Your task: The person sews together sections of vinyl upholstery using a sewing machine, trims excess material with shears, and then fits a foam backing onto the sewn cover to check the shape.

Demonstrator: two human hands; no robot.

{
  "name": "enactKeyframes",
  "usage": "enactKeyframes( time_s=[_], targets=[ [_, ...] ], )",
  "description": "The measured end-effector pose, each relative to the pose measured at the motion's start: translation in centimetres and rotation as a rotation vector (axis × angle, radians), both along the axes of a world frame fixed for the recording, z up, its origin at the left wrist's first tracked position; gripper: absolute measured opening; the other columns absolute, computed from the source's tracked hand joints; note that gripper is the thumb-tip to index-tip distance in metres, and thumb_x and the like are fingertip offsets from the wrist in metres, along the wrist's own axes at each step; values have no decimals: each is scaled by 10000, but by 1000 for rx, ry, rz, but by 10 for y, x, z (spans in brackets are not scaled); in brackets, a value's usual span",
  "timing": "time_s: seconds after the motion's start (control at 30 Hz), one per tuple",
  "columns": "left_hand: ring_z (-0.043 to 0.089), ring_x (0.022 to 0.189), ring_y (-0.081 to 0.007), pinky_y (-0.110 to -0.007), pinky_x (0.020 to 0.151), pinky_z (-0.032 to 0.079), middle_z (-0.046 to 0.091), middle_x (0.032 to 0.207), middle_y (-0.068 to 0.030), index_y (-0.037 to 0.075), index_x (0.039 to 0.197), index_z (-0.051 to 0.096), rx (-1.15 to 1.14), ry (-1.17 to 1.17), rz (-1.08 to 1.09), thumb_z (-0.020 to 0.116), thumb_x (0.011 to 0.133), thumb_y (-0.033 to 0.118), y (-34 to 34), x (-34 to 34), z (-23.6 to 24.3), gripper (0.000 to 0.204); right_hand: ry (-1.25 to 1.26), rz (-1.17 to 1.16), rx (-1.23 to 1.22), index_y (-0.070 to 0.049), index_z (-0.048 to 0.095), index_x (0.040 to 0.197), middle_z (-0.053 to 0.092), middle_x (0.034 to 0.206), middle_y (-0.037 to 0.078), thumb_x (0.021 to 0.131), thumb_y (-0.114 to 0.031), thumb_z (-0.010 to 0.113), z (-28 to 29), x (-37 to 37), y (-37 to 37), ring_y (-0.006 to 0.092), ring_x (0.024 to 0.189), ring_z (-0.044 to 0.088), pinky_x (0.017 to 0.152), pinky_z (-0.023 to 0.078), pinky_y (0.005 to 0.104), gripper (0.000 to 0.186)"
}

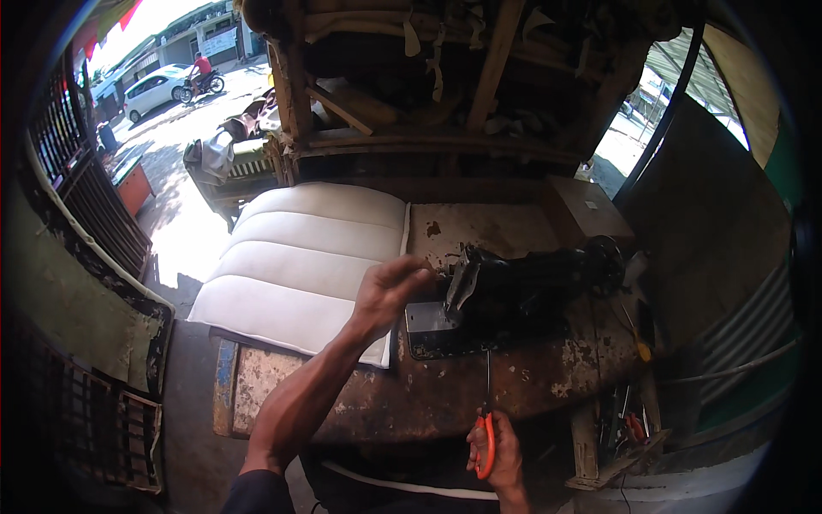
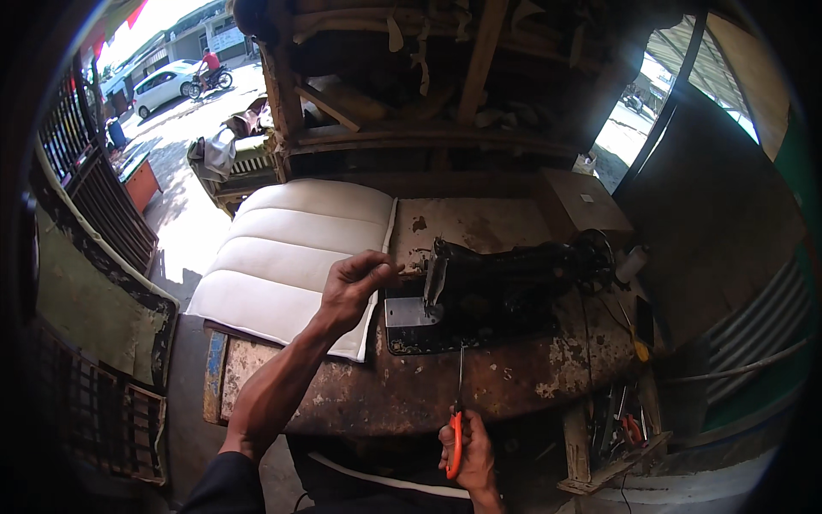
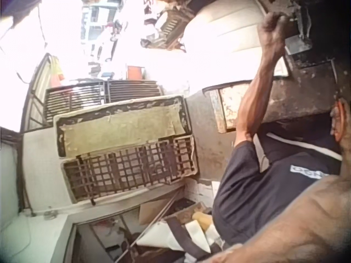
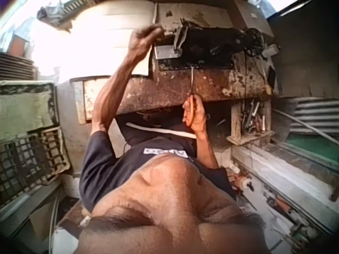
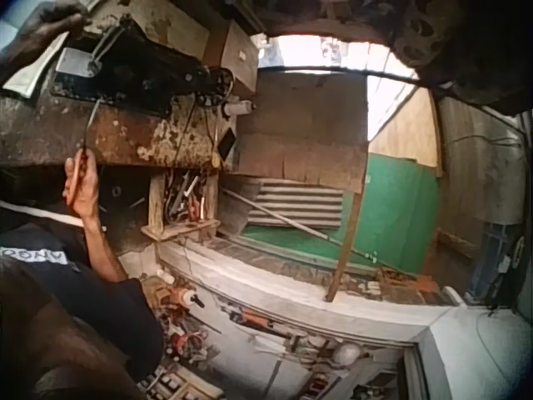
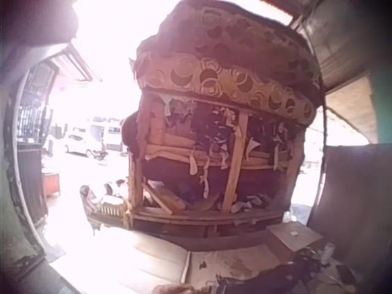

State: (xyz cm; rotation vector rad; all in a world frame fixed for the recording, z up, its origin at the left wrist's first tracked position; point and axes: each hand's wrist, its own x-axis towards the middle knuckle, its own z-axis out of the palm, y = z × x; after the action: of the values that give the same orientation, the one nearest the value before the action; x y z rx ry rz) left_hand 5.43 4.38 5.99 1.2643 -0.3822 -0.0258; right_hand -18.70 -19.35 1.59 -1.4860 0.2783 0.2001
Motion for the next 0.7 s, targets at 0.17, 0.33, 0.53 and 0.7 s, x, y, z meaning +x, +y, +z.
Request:
enactKeyframes(
  time_s=[0.17,0.33,0.53,0.7],
  targets=[
    [712,866,-227,-437,940,572,696,851,-114,-9,975,705,-221,43,-167,680,1036,144,3,-93,6,168,-76,-52,60,-15,475,1407,616,916,82,1047,-241,685,11,6,2,104,623,599,504,544,271,474],
    [595,758,-125,-298,735,500,667,881,-93,-37,1018,704,-517,379,-640,664,1048,133,-24,-220,-34,178,-144,-60,208,-27,491,1367,619,923,94,1050,-288,681,11,10,8,92,617,592,499,528,255,453],
    [728,822,-322,-384,781,596,748,898,-124,8,953,792,-158,458,-942,760,993,162,-36,-257,-22,162,-150,65,274,-41,507,1387,651,941,97,1041,-260,696,8,2,3,92,631,605,529,537,249,451],
    [697,860,-286,-419,761,537,704,942,-116,-4,1038,698,372,-164,-970,676,1023,180,-32,-226,-21,186,-304,-85,-717,-55,649,1300,699,903,77,853,-95,858,24,25,-7,198,758,709,689,582,335,495]
  ],
)
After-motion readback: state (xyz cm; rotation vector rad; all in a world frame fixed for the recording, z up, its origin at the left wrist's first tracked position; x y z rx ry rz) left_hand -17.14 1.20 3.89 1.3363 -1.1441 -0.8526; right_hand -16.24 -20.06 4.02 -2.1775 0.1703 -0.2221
